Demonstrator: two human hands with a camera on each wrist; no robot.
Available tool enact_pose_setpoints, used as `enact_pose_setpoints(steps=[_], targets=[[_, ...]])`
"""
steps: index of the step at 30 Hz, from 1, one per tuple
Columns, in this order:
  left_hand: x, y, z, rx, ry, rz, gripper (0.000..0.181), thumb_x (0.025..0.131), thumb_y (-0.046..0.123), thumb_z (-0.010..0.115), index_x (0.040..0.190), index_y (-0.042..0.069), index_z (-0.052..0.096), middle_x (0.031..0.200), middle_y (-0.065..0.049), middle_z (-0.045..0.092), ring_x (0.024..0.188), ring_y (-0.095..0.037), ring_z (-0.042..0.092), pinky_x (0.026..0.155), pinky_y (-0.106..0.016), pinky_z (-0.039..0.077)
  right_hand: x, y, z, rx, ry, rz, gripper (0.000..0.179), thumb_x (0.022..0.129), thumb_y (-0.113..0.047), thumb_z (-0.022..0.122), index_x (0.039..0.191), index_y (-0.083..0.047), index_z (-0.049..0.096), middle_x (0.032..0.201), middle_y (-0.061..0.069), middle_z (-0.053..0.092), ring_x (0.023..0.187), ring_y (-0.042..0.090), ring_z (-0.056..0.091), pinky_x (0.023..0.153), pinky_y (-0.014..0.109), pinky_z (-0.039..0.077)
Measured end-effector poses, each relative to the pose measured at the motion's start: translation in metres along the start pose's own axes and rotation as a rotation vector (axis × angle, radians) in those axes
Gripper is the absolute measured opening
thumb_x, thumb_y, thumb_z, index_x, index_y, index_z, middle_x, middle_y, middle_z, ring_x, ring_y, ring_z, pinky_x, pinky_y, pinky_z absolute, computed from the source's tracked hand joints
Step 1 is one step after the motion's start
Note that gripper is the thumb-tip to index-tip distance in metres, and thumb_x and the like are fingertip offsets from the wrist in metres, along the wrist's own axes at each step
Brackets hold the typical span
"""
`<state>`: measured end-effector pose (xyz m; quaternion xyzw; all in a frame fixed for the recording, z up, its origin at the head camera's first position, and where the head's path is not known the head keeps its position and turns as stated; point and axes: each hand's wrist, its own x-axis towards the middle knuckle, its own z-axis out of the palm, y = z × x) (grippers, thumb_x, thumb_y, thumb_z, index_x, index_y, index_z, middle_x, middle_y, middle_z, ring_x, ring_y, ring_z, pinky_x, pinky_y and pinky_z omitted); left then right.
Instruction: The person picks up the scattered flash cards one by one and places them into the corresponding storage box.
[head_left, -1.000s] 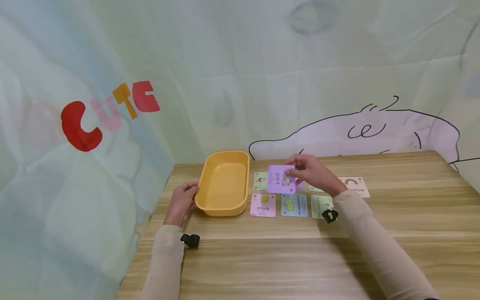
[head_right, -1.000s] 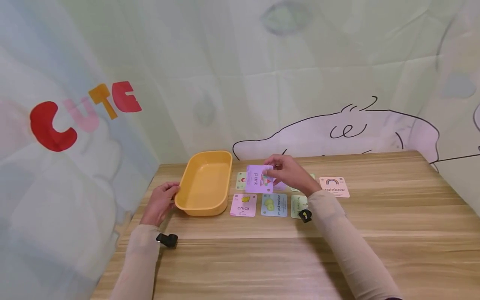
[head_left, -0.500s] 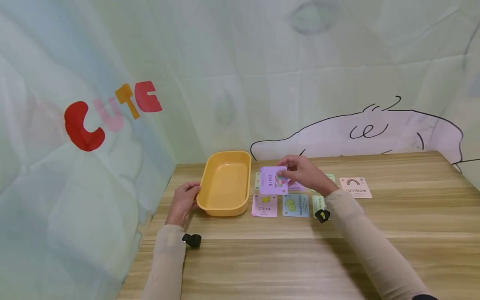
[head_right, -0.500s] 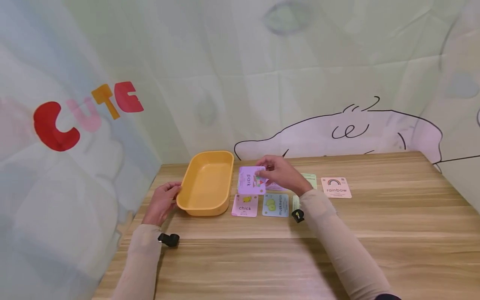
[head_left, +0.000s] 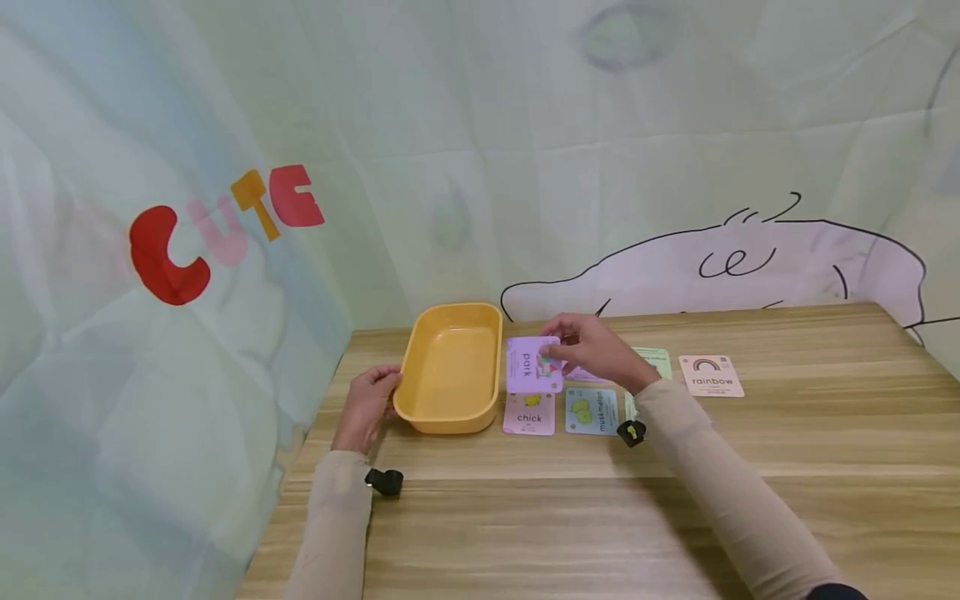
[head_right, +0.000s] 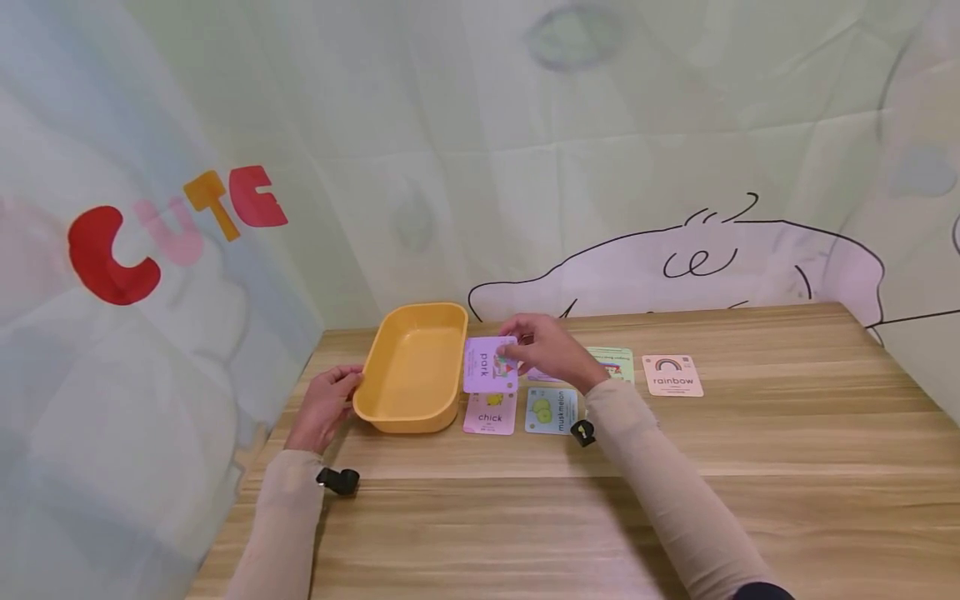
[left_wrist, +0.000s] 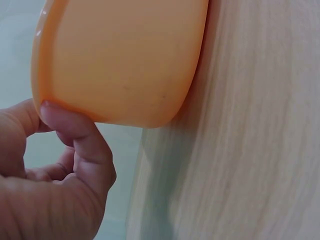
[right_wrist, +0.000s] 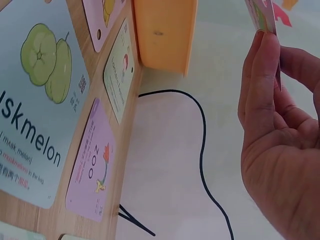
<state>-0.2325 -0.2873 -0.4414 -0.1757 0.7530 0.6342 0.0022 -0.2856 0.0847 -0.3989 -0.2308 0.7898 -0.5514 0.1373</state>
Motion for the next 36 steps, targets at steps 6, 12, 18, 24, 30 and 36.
enact_pose_setpoints(steps=[6, 12, 18, 24, 30, 36], targets=[[0.000, 0.000, 0.001, 0.004, 0.000, -0.001, 0.034, 0.104, 0.020, 0.056, 0.132, 0.001, 0.058, 0.108, -0.007, 0.061, 0.080, -0.012, 0.060, 0.059, -0.022, 0.052, 0.003, -0.002, 0.006, 0.007, -0.008, 0.012, 0.022, 0.095, -0.012, 0.069, 0.117, -0.008, 0.066, 0.108, 0.014, 0.067, 0.090, 0.029, 0.067, 0.075, 0.041, 0.061], [0.000, 0.000, 0.001, 0.004, 0.003, 0.001, 0.034, 0.104, 0.021, 0.056, 0.132, 0.001, 0.058, 0.106, -0.006, 0.062, 0.079, -0.012, 0.060, 0.058, -0.022, 0.051, 0.008, -0.004, 0.012, 0.012, -0.029, 0.026, 0.023, 0.095, -0.013, 0.069, 0.118, -0.010, 0.066, 0.109, 0.012, 0.067, 0.093, 0.029, 0.068, 0.077, 0.040, 0.061], [0.000, -0.002, 0.000, 0.001, 0.001, -0.001, 0.034, 0.104, 0.021, 0.055, 0.133, 0.001, 0.058, 0.107, -0.006, 0.061, 0.080, -0.012, 0.060, 0.058, -0.022, 0.051, 0.015, -0.006, 0.018, 0.011, -0.048, 0.020, 0.022, 0.094, -0.010, 0.070, 0.116, -0.009, 0.067, 0.108, 0.013, 0.067, 0.093, 0.028, 0.068, 0.077, 0.040, 0.061], [0.000, -0.002, 0.000, -0.003, 0.004, 0.006, 0.034, 0.104, 0.020, 0.055, 0.132, 0.000, 0.058, 0.106, -0.006, 0.062, 0.078, -0.011, 0.060, 0.057, -0.022, 0.050, 0.020, -0.008, 0.023, -0.004, -0.050, 0.015, 0.020, 0.094, -0.009, 0.070, 0.115, -0.007, 0.067, 0.107, 0.012, 0.067, 0.091, 0.026, 0.068, 0.075, 0.037, 0.061], [0.001, -0.001, 0.000, -0.001, 0.001, 0.010, 0.034, 0.104, 0.020, 0.054, 0.132, 0.000, 0.058, 0.106, -0.007, 0.061, 0.079, -0.011, 0.059, 0.057, -0.021, 0.050, 0.023, -0.011, 0.027, 0.001, -0.052, 0.031, 0.019, 0.094, -0.008, 0.069, 0.113, -0.007, 0.067, 0.107, 0.012, 0.067, 0.091, 0.027, 0.068, 0.076, 0.039, 0.061], [0.002, -0.001, 0.001, 0.006, 0.006, 0.007, 0.034, 0.105, 0.020, 0.054, 0.132, 0.001, 0.059, 0.107, -0.007, 0.061, 0.080, -0.012, 0.059, 0.057, -0.021, 0.050, 0.027, -0.010, 0.032, -0.009, -0.057, 0.017, 0.019, 0.095, -0.009, 0.070, 0.113, -0.008, 0.068, 0.107, 0.011, 0.068, 0.091, 0.026, 0.068, 0.075, 0.038, 0.061]])
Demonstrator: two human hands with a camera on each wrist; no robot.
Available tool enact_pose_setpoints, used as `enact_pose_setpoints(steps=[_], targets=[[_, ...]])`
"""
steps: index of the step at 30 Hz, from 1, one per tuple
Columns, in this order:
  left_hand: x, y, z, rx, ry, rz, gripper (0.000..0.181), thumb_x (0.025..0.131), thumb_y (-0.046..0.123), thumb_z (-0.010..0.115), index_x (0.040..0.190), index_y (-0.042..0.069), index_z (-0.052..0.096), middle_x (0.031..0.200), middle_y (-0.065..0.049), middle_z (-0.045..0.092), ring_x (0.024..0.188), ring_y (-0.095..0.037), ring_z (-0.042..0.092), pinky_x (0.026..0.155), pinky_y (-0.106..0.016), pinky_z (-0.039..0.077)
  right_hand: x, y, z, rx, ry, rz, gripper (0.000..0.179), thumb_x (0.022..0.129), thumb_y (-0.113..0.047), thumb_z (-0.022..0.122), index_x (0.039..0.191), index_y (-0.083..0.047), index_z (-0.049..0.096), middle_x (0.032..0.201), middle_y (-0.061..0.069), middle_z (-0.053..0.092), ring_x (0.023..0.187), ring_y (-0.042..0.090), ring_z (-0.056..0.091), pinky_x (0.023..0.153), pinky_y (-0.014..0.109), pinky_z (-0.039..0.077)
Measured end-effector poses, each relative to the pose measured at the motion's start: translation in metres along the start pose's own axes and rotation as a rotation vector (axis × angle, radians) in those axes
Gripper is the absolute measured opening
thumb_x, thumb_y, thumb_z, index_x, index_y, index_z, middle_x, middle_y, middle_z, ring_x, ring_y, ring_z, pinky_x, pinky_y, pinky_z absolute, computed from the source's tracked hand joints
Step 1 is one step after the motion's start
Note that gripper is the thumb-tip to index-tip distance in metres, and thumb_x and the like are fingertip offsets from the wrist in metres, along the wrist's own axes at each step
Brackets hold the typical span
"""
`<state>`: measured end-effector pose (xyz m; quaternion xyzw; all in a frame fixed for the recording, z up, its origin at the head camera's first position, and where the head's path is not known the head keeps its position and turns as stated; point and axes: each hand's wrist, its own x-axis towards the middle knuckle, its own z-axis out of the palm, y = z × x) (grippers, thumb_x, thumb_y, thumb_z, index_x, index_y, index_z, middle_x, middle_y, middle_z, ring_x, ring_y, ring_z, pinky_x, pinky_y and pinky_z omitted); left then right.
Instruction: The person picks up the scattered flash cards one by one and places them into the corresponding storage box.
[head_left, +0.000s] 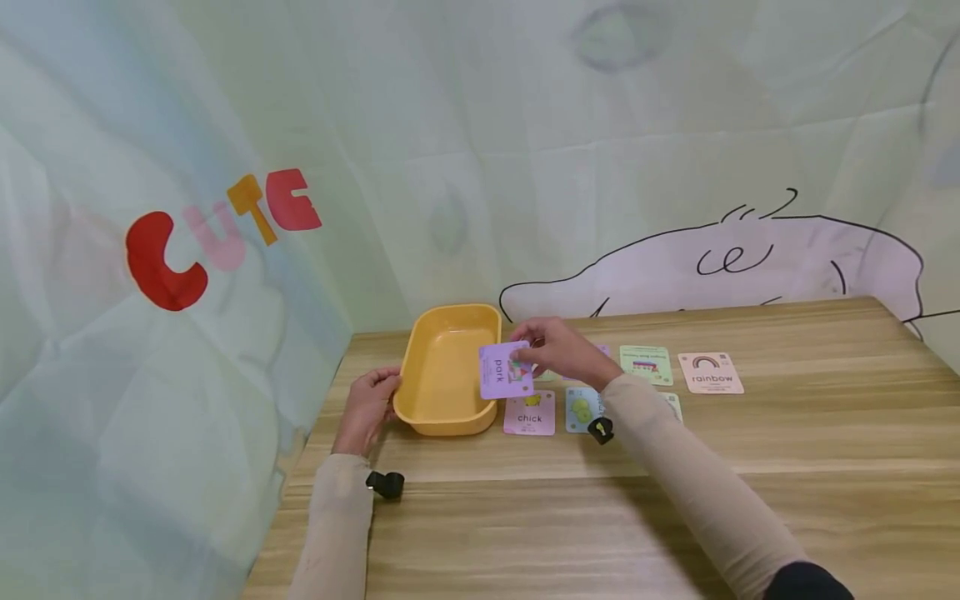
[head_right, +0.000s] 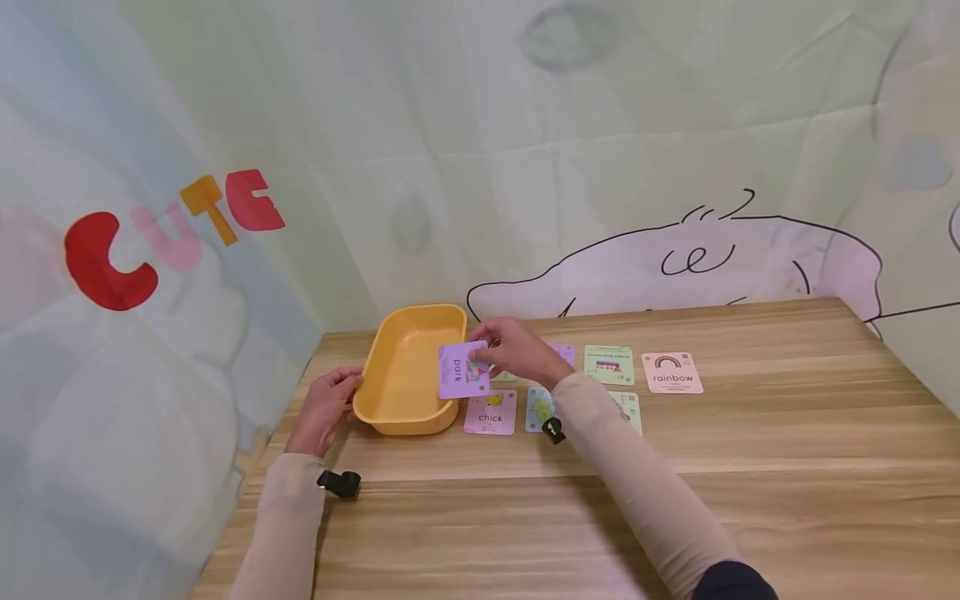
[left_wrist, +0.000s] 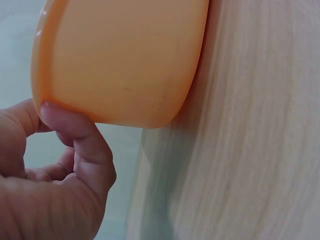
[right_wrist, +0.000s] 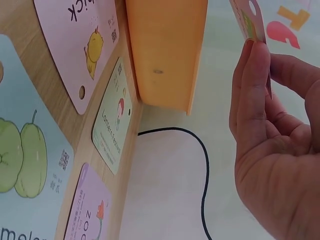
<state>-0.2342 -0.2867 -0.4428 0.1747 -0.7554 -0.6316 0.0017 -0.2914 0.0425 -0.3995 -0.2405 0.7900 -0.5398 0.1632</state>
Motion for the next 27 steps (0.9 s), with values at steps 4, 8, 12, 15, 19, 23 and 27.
enact_pose_setpoints(steps=[4, 8, 12, 15, 19, 23, 27], targets=[[0.000, 0.001, 0.000, 0.004, 0.005, 0.002, 0.034, 0.105, 0.020, 0.054, 0.132, 0.001, 0.059, 0.110, -0.008, 0.061, 0.081, -0.012, 0.059, 0.058, -0.021, 0.050, 0.003, 0.000, 0.004, 0.005, -0.004, -0.005, 0.018, 0.095, -0.010, 0.070, 0.113, -0.008, 0.069, 0.107, 0.010, 0.069, 0.090, 0.025, 0.068, 0.075, 0.038, 0.061], [-0.001, 0.002, 0.000, 0.008, 0.007, 0.000, 0.034, 0.105, 0.019, 0.054, 0.132, 0.001, 0.059, 0.110, -0.009, 0.060, 0.082, -0.013, 0.058, 0.057, -0.021, 0.050, 0.008, 0.000, 0.009, 0.012, 0.000, -0.003, 0.017, 0.094, -0.009, 0.071, 0.111, -0.008, 0.069, 0.104, 0.011, 0.069, 0.088, 0.024, 0.069, 0.074, 0.038, 0.061], [-0.002, 0.002, 0.000, 0.012, 0.005, -0.006, 0.034, 0.104, 0.019, 0.055, 0.132, 0.001, 0.059, 0.111, -0.010, 0.060, 0.082, -0.013, 0.058, 0.057, -0.022, 0.050, 0.011, -0.001, 0.013, 0.020, 0.007, -0.003, 0.018, 0.094, -0.007, 0.070, 0.111, -0.006, 0.069, 0.102, 0.012, 0.069, 0.086, 0.024, 0.069, 0.072, 0.037, 0.061], [-0.002, 0.001, 0.000, 0.011, 0.003, -0.009, 0.034, 0.104, 0.019, 0.055, 0.132, 0.001, 0.059, 0.112, -0.010, 0.059, 0.083, -0.014, 0.057, 0.058, -0.022, 0.050, 0.014, 0.000, 0.016, 0.019, 0.013, -0.001, 0.018, 0.094, -0.006, 0.070, 0.112, -0.006, 0.068, 0.102, 0.012, 0.068, 0.086, 0.024, 0.069, 0.072, 0.037, 0.061], [-0.001, 0.001, 0.000, 0.011, 0.003, -0.013, 0.033, 0.105, 0.020, 0.054, 0.132, 0.002, 0.059, 0.113, -0.010, 0.059, 0.084, -0.014, 0.058, 0.059, -0.022, 0.050, 0.016, -0.001, 0.019, 0.014, 0.019, 0.001, 0.019, 0.094, -0.007, 0.070, 0.112, -0.006, 0.068, 0.102, 0.012, 0.067, 0.086, 0.024, 0.068, 0.072, 0.036, 0.061], [0.000, 0.002, 0.000, 0.011, 0.001, -0.014, 0.032, 0.105, 0.020, 0.053, 0.131, 0.002, 0.059, 0.114, -0.010, 0.058, 0.086, -0.015, 0.058, 0.060, -0.022, 0.051, 0.018, -0.003, 0.022, 0.013, 0.018, -0.004, 0.019, 0.094, -0.007, 0.070, 0.113, -0.005, 0.068, 0.102, 0.013, 0.067, 0.085, 0.024, 0.068, 0.072, 0.035, 0.061], [-0.001, 0.002, -0.001, 0.007, -0.004, -0.010, 0.033, 0.105, 0.020, 0.054, 0.132, 0.002, 0.059, 0.113, -0.010, 0.058, 0.085, -0.015, 0.057, 0.059, -0.022, 0.051, 0.021, -0.002, 0.026, 0.014, 0.012, -0.006, 0.020, 0.094, -0.006, 0.070, 0.113, -0.004, 0.067, 0.102, 0.013, 0.067, 0.085, 0.023, 0.068, 0.073, 0.037, 0.061]])
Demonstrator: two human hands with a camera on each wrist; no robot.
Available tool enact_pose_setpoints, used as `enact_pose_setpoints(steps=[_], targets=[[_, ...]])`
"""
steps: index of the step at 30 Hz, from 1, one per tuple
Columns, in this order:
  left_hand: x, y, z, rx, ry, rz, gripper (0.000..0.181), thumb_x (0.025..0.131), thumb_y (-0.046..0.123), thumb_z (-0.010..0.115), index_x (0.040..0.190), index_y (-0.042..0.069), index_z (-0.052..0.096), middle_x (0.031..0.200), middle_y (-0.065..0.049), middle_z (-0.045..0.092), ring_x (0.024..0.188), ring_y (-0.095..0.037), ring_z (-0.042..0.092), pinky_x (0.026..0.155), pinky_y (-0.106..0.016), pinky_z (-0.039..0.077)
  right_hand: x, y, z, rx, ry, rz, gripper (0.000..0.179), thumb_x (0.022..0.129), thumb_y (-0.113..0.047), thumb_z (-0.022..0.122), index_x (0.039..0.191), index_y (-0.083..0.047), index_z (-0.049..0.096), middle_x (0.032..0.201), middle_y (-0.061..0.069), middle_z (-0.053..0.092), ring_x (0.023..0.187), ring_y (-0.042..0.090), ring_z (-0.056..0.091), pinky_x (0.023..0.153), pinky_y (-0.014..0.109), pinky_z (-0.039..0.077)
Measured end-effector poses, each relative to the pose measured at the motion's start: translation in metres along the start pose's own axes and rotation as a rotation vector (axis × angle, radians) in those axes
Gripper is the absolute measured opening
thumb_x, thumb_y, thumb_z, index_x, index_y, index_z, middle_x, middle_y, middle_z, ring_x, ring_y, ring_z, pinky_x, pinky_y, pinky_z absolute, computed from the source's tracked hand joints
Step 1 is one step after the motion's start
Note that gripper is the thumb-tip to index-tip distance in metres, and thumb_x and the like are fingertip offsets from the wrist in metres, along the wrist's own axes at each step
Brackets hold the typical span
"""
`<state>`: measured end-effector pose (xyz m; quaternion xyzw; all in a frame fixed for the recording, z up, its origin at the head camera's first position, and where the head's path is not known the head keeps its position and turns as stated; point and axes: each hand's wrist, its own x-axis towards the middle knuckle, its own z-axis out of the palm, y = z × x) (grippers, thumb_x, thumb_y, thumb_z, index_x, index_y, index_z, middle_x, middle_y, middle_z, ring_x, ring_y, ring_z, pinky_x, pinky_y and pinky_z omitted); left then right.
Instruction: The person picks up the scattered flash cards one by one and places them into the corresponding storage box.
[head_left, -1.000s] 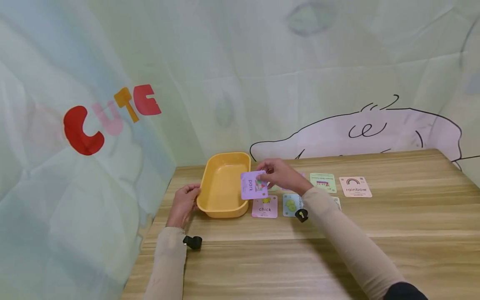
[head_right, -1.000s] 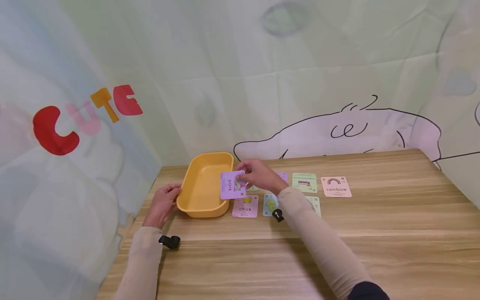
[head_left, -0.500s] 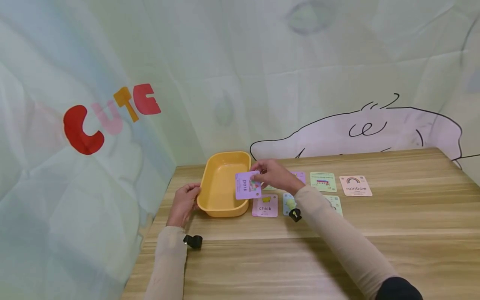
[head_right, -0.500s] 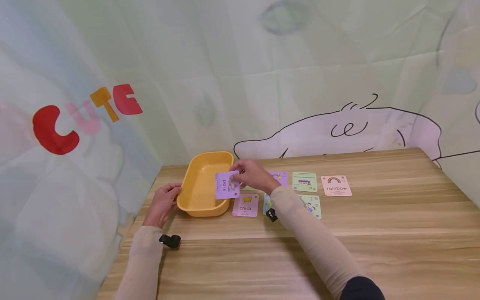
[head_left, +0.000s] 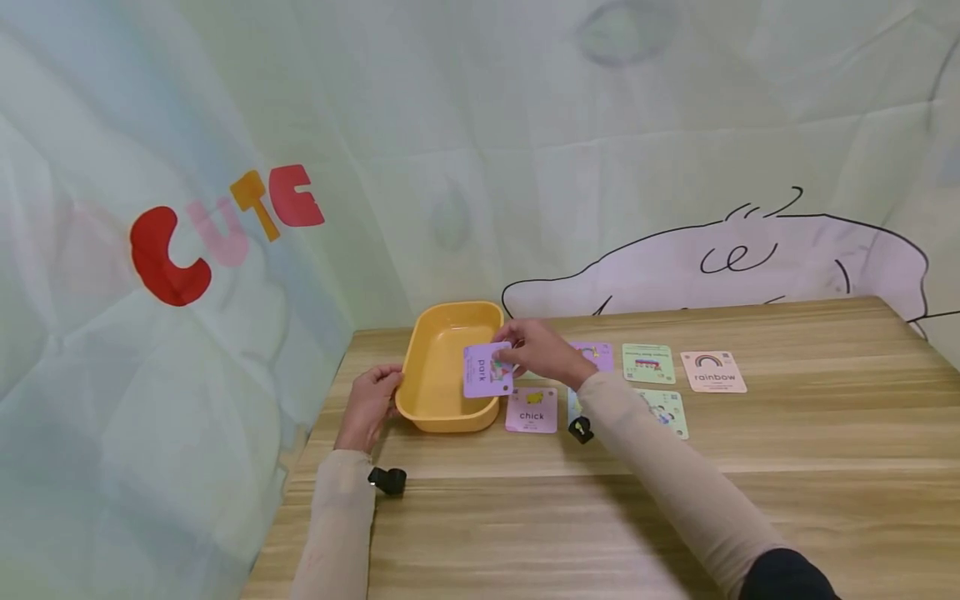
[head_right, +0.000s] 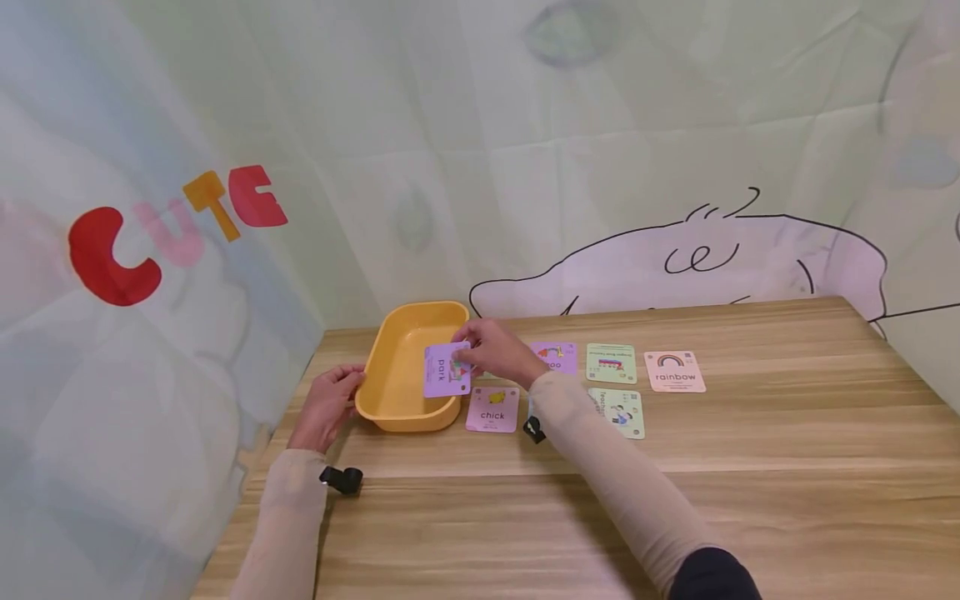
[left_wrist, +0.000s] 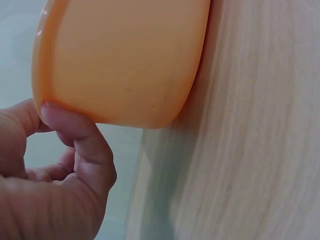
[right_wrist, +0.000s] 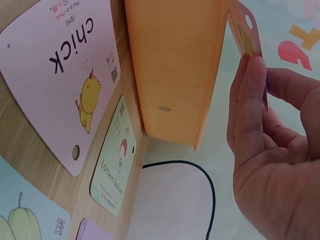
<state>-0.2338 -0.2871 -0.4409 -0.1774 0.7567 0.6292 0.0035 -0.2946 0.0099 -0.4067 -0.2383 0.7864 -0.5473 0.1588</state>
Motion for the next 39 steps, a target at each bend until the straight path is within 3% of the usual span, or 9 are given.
enact_pose_setpoints(steps=[5, 12, 28, 39], targets=[[0.000, 0.000, 0.000, -0.002, -0.004, 0.002, 0.033, 0.105, 0.019, 0.054, 0.132, 0.001, 0.058, 0.112, -0.010, 0.058, 0.083, -0.015, 0.056, 0.058, -0.022, 0.049, 0.004, 0.002, 0.005, -0.018, 0.009, 0.003, 0.020, 0.094, -0.006, 0.070, 0.113, -0.005, 0.067, 0.100, 0.012, 0.065, 0.084, 0.023, 0.068, 0.074, 0.039, 0.061], [0.002, -0.001, 0.000, 0.003, 0.003, -0.004, 0.033, 0.104, 0.020, 0.055, 0.131, 0.002, 0.059, 0.110, -0.009, 0.059, 0.083, -0.015, 0.056, 0.058, -0.022, 0.049, 0.008, 0.001, 0.009, -0.025, 0.017, 0.010, 0.020, 0.093, -0.006, 0.070, 0.113, -0.003, 0.067, 0.100, 0.011, 0.065, 0.083, 0.021, 0.066, 0.070, 0.033, 0.060], [0.001, 0.000, 0.000, 0.017, 0.007, -0.005, 0.032, 0.105, 0.020, 0.054, 0.130, 0.001, 0.059, 0.114, -0.010, 0.059, 0.082, -0.014, 0.057, 0.058, -0.021, 0.049, 0.014, -0.004, 0.019, -0.029, 0.069, 0.065, 0.020, 0.096, -0.009, 0.069, 0.115, -0.003, 0.066, 0.100, 0.011, 0.064, 0.082, 0.021, 0.066, 0.079, 0.043, 0.060], [0.000, 0.000, 0.000, 0.020, 0.013, -0.003, 0.031, 0.104, 0.020, 0.054, 0.129, 0.002, 0.060, 0.113, -0.009, 0.059, 0.084, -0.016, 0.057, 0.058, -0.022, 0.050, 0.023, -0.008, 0.029, -0.096, 0.102, 0.071, 0.023, 0.094, -0.007, 0.071, 0.117, -0.003, 0.067, 0.100, 0.012, 0.061, 0.082, 0.020, 0.063, 0.066, 0.027, 0.059]])
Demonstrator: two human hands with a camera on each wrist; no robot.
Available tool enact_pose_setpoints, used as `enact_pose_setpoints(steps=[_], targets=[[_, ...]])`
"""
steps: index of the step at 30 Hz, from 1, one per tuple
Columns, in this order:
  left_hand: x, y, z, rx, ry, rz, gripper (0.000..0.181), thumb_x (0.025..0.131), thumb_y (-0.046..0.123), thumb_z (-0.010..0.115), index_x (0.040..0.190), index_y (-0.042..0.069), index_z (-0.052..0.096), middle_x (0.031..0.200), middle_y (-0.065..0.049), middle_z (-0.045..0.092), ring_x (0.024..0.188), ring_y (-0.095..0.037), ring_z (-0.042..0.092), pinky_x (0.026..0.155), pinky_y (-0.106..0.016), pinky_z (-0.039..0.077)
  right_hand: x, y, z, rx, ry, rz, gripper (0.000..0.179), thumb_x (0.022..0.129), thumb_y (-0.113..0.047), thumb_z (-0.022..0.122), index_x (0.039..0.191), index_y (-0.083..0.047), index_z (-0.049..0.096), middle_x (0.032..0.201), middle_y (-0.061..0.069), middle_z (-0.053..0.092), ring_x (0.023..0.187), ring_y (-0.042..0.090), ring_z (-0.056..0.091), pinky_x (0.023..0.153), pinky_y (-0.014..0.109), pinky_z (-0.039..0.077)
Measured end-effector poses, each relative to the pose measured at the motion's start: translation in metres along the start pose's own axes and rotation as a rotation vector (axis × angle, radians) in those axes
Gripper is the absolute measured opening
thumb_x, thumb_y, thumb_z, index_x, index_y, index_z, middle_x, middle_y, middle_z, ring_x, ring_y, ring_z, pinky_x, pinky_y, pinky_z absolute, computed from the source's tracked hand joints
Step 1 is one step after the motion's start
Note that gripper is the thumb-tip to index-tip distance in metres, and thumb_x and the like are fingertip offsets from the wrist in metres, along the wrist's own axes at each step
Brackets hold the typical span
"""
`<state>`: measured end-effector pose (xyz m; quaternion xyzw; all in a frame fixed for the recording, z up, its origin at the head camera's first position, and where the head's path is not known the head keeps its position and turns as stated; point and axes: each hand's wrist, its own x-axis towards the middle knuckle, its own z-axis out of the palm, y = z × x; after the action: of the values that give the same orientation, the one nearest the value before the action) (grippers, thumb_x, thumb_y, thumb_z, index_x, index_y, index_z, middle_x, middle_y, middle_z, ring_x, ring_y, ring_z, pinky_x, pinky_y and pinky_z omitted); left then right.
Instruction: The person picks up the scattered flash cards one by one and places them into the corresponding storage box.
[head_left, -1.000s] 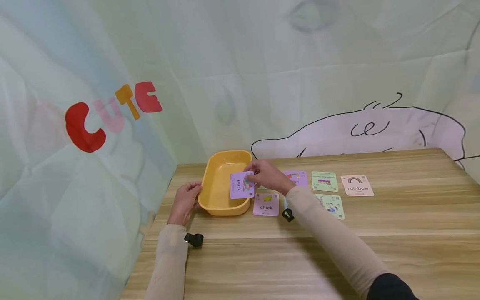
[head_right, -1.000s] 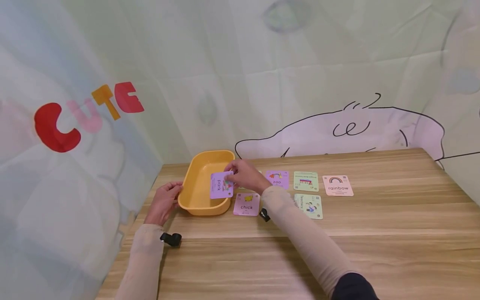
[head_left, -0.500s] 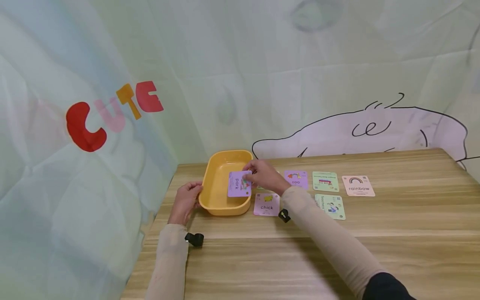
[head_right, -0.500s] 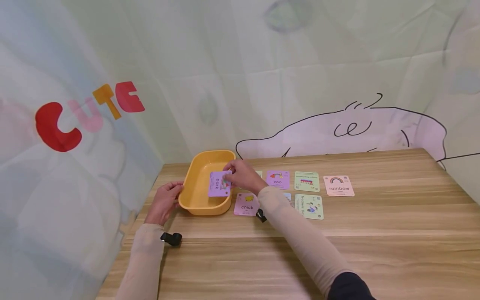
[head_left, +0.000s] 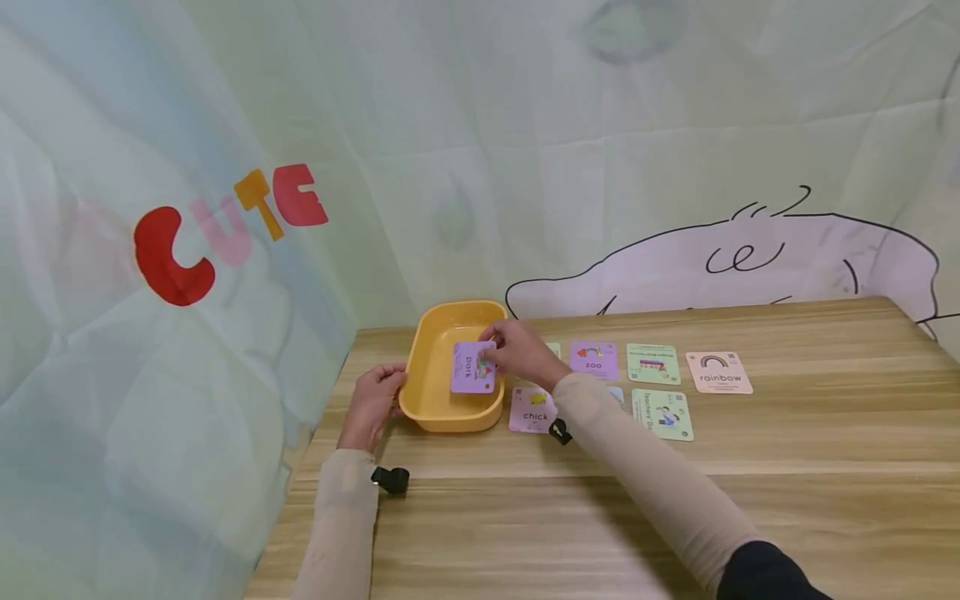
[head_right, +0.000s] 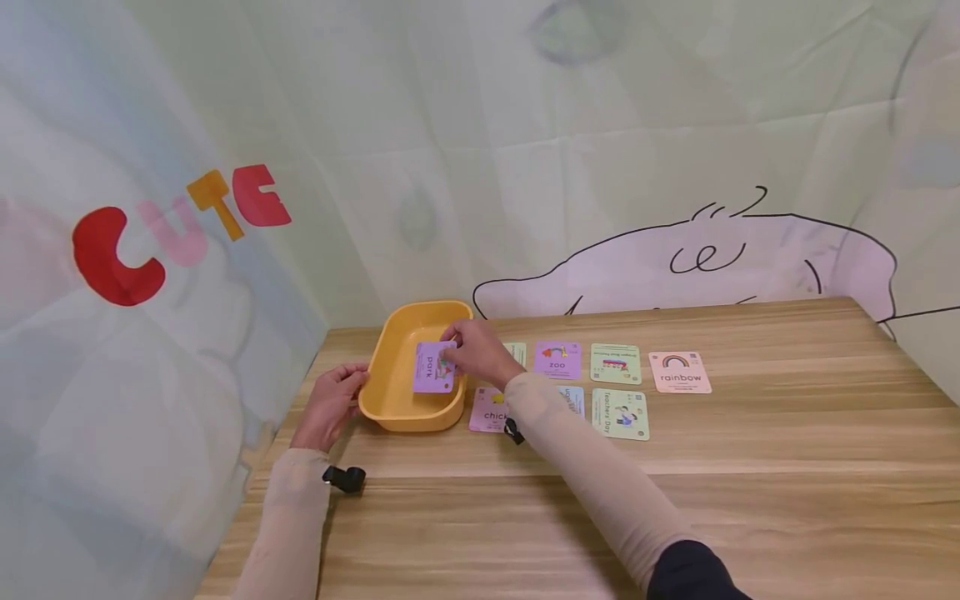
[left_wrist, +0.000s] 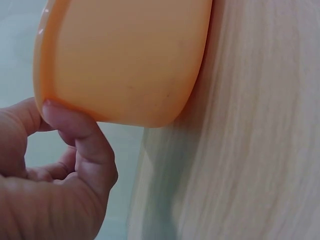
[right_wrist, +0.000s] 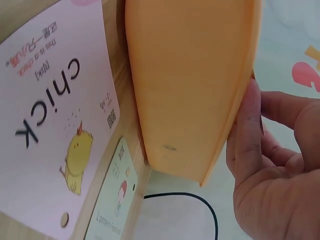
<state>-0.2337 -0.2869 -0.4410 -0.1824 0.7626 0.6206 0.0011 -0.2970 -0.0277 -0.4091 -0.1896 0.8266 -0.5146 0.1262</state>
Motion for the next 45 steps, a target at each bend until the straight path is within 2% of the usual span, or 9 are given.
enact_pose_setpoints(steps=[6, 12, 20, 28, 45], targets=[[0.000, -0.001, 0.001, -0.012, -0.008, 0.003, 0.032, 0.104, 0.020, 0.055, 0.130, 0.002, 0.060, 0.110, -0.009, 0.060, 0.083, -0.014, 0.056, 0.056, -0.021, 0.048, 0.002, 0.001, 0.004, -0.026, 0.020, -0.013, 0.024, 0.096, -0.008, 0.069, 0.119, -0.003, 0.067, 0.100, 0.011, 0.062, 0.081, 0.019, 0.064, 0.067, 0.026, 0.058], [0.001, -0.001, 0.002, -0.005, -0.001, 0.001, 0.031, 0.105, 0.020, 0.054, 0.129, 0.003, 0.060, 0.112, -0.010, 0.060, 0.083, -0.015, 0.057, 0.057, -0.021, 0.048, 0.002, 0.001, 0.006, -0.005, 0.037, -0.027, 0.024, 0.096, -0.009, 0.070, 0.119, -0.002, 0.066, 0.099, 0.011, 0.064, 0.080, 0.020, 0.065, 0.069, 0.027, 0.059], [0.000, -0.002, 0.001, -0.001, -0.008, -0.007, 0.033, 0.105, 0.021, 0.054, 0.132, 0.003, 0.059, 0.118, -0.013, 0.059, 0.087, -0.017, 0.057, 0.058, -0.022, 0.049, 0.003, 0.005, 0.010, -0.032, 0.059, -0.008, 0.025, 0.094, -0.012, 0.072, 0.117, -0.002, 0.067, 0.096, 0.009, 0.063, 0.077, 0.019, 0.066, 0.068, 0.026, 0.057], [-0.001, -0.002, -0.001, -0.017, -0.008, -0.012, 0.033, 0.104, 0.020, 0.055, 0.132, 0.003, 0.059, 0.113, -0.011, 0.059, 0.085, -0.015, 0.057, 0.058, -0.022, 0.048, 0.003, 0.004, 0.012, -0.032, 0.063, 0.007, 0.025, 0.094, -0.014, 0.073, 0.115, -0.003, 0.067, 0.095, 0.009, 0.064, 0.077, 0.018, 0.067, 0.068, 0.026, 0.056], [-0.002, 0.001, -0.002, -0.013, -0.026, 0.001, 0.034, 0.105, 0.020, 0.055, 0.133, 0.001, 0.058, 0.115, -0.011, 0.060, 0.086, -0.015, 0.057, 0.058, -0.022, 0.048, 0.005, 0.007, 0.013, -0.026, 0.099, 0.020, 0.023, 0.093, -0.017, 0.075, 0.111, -0.005, 0.067, 0.094, 0.007, 0.065, 0.078, 0.017, 0.067, 0.068, 0.025, 0.056]])
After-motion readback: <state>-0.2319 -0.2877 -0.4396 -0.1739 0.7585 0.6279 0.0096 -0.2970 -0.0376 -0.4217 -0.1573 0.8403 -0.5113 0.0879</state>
